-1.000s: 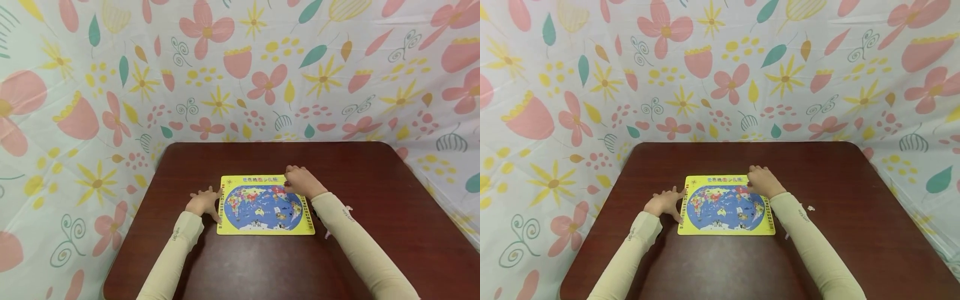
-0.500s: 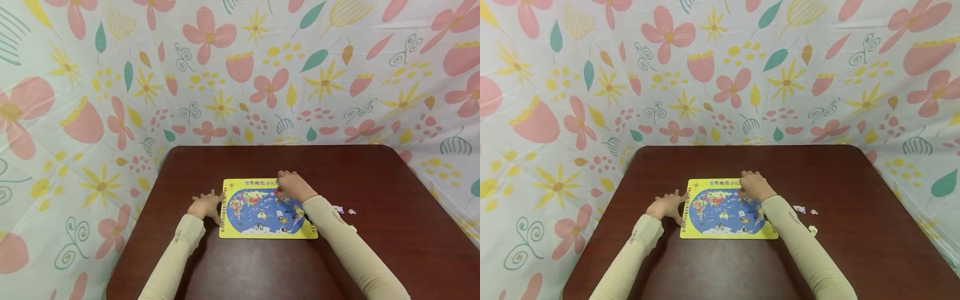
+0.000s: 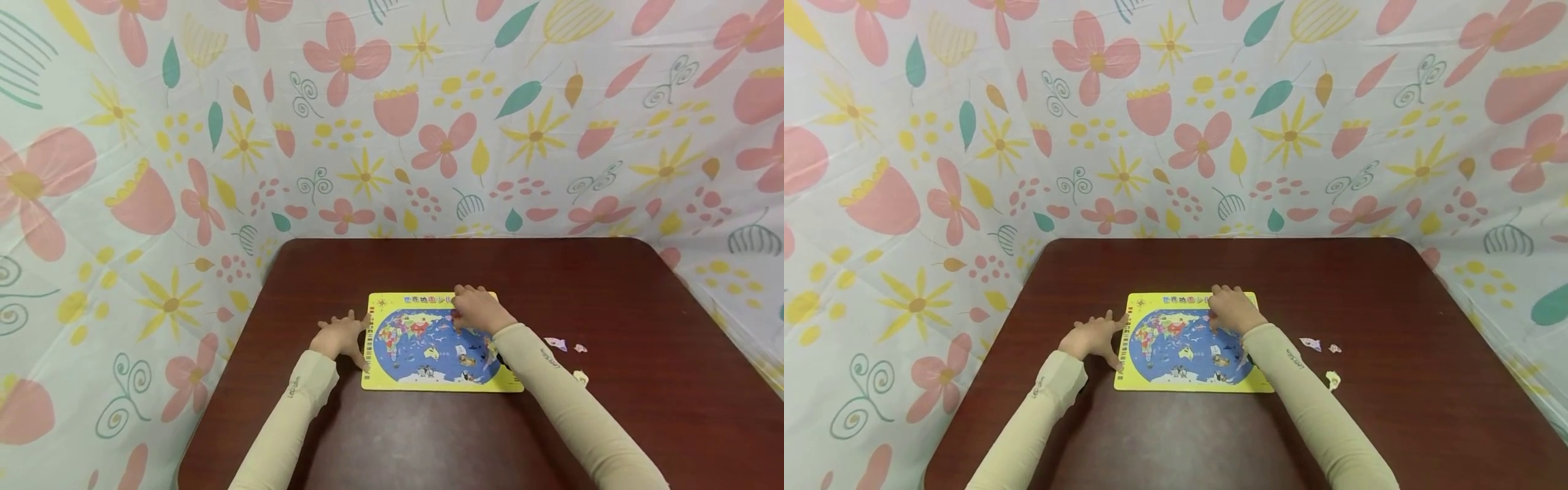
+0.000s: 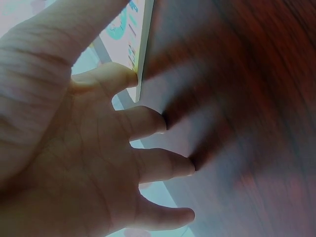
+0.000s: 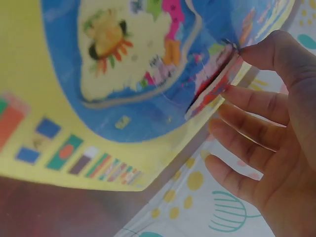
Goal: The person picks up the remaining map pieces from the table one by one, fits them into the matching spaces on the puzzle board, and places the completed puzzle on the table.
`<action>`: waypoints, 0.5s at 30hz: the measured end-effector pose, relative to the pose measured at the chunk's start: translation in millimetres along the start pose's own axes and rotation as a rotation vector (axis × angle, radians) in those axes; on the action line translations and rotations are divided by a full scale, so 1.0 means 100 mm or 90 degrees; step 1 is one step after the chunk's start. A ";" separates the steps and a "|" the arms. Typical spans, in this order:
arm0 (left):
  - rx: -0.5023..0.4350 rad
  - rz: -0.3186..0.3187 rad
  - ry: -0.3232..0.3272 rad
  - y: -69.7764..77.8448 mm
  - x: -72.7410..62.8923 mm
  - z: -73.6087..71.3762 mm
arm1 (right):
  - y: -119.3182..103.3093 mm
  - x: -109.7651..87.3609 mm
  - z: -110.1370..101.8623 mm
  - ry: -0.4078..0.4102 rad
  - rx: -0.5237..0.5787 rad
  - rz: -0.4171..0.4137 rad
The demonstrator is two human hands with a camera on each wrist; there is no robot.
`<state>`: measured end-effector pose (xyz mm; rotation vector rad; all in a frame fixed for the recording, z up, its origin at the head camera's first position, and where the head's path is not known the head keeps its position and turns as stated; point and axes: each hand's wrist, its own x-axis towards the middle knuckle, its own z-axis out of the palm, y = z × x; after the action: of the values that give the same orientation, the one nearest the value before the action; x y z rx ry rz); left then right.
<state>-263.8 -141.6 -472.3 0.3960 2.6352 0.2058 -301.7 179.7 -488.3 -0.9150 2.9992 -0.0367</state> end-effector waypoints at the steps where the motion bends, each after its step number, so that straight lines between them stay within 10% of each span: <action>1: -0.002 -0.001 0.001 -0.01 0.00 0.00 | 0.00 0.00 0.00 -0.002 0.002 0.000; 15: 0.004 0.000 -0.007 -0.01 -0.01 -0.02 | -0.03 -0.05 -0.04 -0.013 0.004 0.017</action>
<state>-264.7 -143.0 -470.1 0.3978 2.6257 0.1954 -296.4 180.1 -484.8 -0.8697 2.9909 -0.0355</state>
